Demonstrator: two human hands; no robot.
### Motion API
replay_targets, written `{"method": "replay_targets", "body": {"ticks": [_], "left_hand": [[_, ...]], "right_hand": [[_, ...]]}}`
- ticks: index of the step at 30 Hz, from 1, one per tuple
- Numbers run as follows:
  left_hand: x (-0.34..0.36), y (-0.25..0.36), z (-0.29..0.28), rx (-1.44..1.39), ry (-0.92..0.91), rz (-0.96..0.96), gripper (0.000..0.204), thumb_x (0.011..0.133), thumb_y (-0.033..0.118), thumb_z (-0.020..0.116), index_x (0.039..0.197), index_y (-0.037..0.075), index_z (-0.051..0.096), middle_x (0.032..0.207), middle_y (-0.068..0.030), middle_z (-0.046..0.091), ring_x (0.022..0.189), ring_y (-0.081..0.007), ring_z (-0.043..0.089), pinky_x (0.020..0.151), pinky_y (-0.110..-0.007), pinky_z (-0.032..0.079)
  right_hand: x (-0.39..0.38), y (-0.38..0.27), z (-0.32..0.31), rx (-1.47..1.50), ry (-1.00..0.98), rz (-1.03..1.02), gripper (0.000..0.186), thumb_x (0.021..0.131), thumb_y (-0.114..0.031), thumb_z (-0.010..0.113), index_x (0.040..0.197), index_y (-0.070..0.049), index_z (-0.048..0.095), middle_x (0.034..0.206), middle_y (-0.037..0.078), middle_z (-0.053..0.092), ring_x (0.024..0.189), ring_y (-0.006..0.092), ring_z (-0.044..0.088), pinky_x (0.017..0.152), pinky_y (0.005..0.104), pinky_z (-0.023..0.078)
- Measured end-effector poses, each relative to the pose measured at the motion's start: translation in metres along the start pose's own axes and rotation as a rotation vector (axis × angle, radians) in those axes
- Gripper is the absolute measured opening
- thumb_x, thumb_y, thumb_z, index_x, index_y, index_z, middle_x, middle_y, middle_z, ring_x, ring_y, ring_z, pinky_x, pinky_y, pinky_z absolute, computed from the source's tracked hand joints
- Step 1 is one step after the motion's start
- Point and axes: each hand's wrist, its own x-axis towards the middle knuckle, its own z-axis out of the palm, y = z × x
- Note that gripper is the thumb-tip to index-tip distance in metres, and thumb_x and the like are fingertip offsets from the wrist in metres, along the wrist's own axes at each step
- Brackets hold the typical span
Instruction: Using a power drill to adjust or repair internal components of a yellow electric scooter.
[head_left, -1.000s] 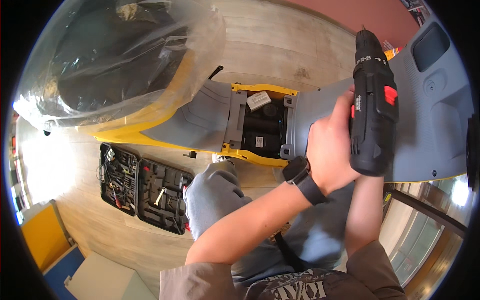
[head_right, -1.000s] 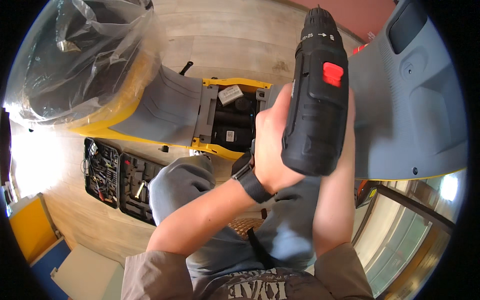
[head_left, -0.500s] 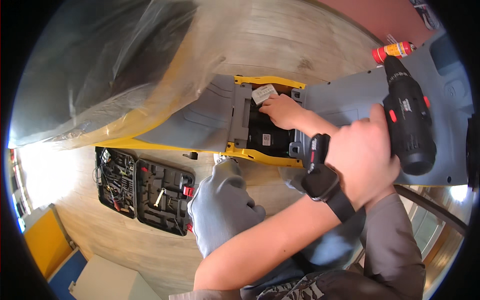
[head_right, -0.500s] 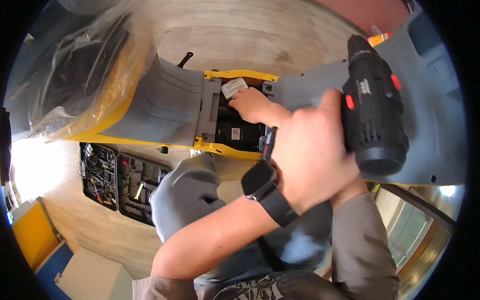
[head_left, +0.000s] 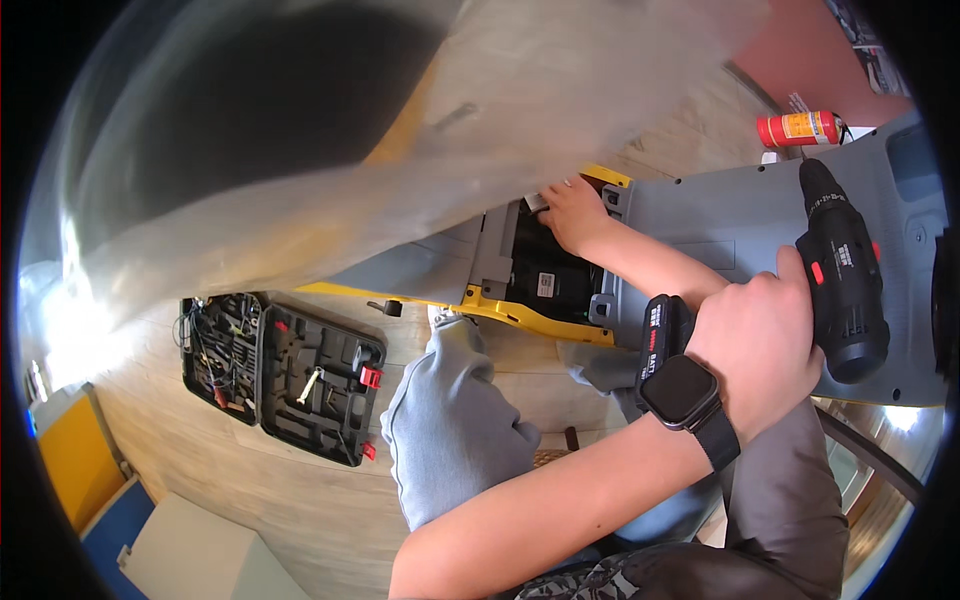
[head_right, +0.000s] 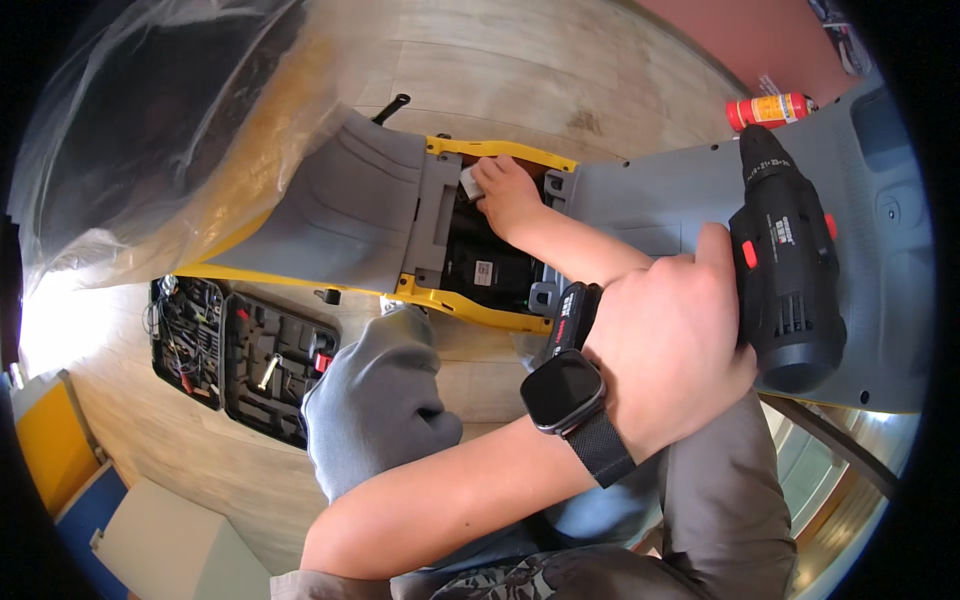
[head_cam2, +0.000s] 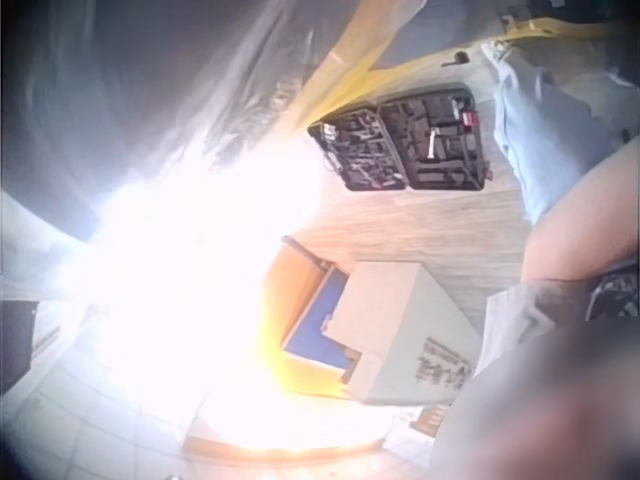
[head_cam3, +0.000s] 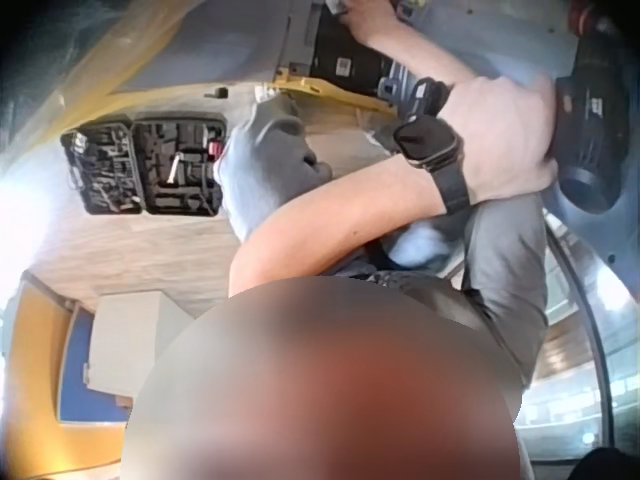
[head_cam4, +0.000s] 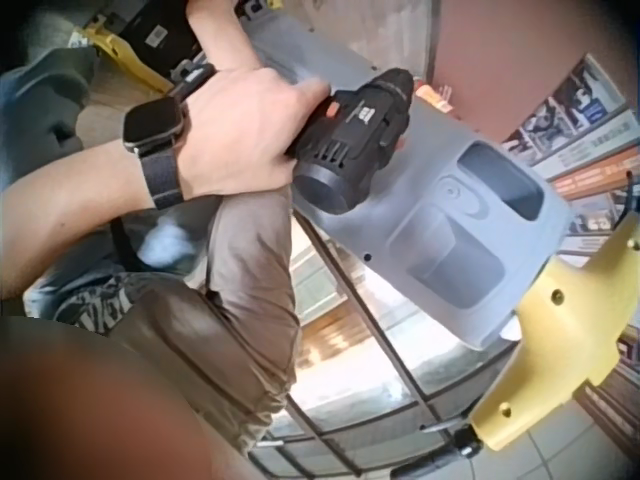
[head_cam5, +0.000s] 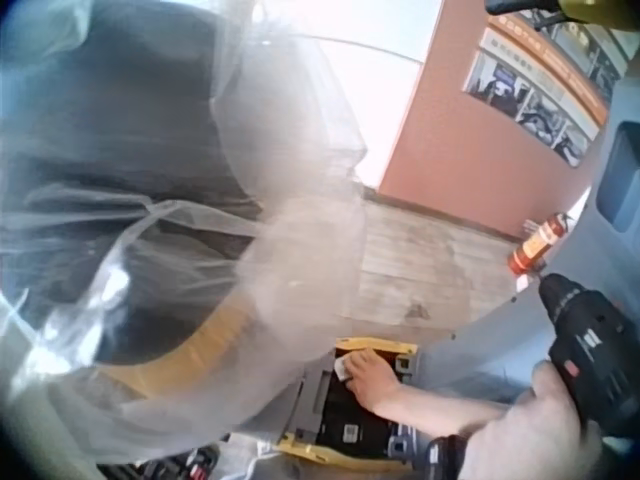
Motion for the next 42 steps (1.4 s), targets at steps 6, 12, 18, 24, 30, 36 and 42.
{"method": "replay_targets", "body": {"ticks": [6,12,18,24,30,36,42], "left_hand": [[0.004,0.017,-0.005,-0.001,-0.049,0.046,0.039,0.071,0.012,0.071,0.099,-0.005,0.05,0.082,-0.0224,0.067,0.075,-0.0402,0.069,0.068,-0.047,0.057],[0.003,-0.005,-0.014,0.07,0.009,-0.024,0.041,0.071,0.013,0.071,0.101,-0.006,0.05,0.081,-0.0231,0.067,0.076,-0.0407,0.069,0.068,-0.048,0.056],[0.004,0.005,0.0,-0.055,0.008,-0.001,0.044,0.073,0.015,0.071,0.103,-0.007,0.049,0.078,-0.0257,0.066,0.076,-0.0428,0.068,0.07,-0.049,0.056],[0.008,-0.003,0.005,-0.053,0.032,-0.009,0.043,0.074,0.016,0.072,0.103,-0.007,0.051,0.08,-0.0247,0.067,0.078,-0.0413,0.069,0.072,-0.048,0.056],[0.008,0.001,0.003,-0.035,0.011,-0.012,0.043,0.074,0.018,0.072,0.103,-0.007,0.052,0.082,-0.024,0.068,0.079,-0.0407,0.069,0.072,-0.047,0.057],[0.006,-0.001,0.0,-0.063,0.004,-0.011,0.041,0.075,0.019,0.072,0.102,-0.007,0.053,0.082,-0.0245,0.068,0.08,-0.0405,0.069,0.073,-0.047,0.057],[0.005,-0.004,-0.002,-0.084,0.017,-0.002,0.04,0.076,0.019,0.072,0.101,-0.007,0.053,0.081,-0.0242,0.068,0.08,-0.0407,0.069,0.072,-0.047,0.057]], "right_hand": [[0.013,-0.007,0.168,-0.776,-0.054,0.146,0.035,0.097,-0.026,0.053,0.128,-0.018,0.066,0.116,-0.003,0.061,0.107,0.017,0.052,0.087,0.0407,0.037],[0.079,-0.04,0.122,-0.34,-0.081,0.069,0.034,0.095,-0.02,0.053,0.126,-0.017,0.067,0.108,-0.004,0.069,0.083,0.0193,0.067,0.059,0.0411,0.046],[0.058,0.011,0.104,-0.011,-0.298,-0.051,0.032,0.094,-0.023,0.057,0.122,-0.018,0.07,0.113,-0.002,0.071,0.096,0.0208,0.071,0.062,0.0415,0.053],[0.027,0.025,0.018,-0.138,-0.318,-0.343,0.03,0.091,-0.028,0.064,0.12,-0.031,0.07,0.108,0.001,0.074,0.102,0.0233,0.071,0.081,0.0372,0.055],[0.015,0.03,-0.004,-0.111,-0.36,-0.272,0.023,0.091,-0.028,0.063,0.111,-0.031,0.073,0.1,0.001,0.074,0.096,0.023,0.072,0.078,0.0372,0.055],[0.015,0.033,-0.003,-0.033,-0.297,-0.285,0.024,0.091,-0.022,0.06,0.11,-0.03,0.073,0.094,0.003,0.074,0.093,0.0246,0.072,0.077,0.0395,0.056],[0.022,0.033,-0.007,0.027,-0.339,-0.312,0.034,0.085,-0.018,0.064,0.116,-0.03,0.071,0.099,0.005,0.073,0.097,0.0257,0.071,0.079,0.0391,0.056]]}}
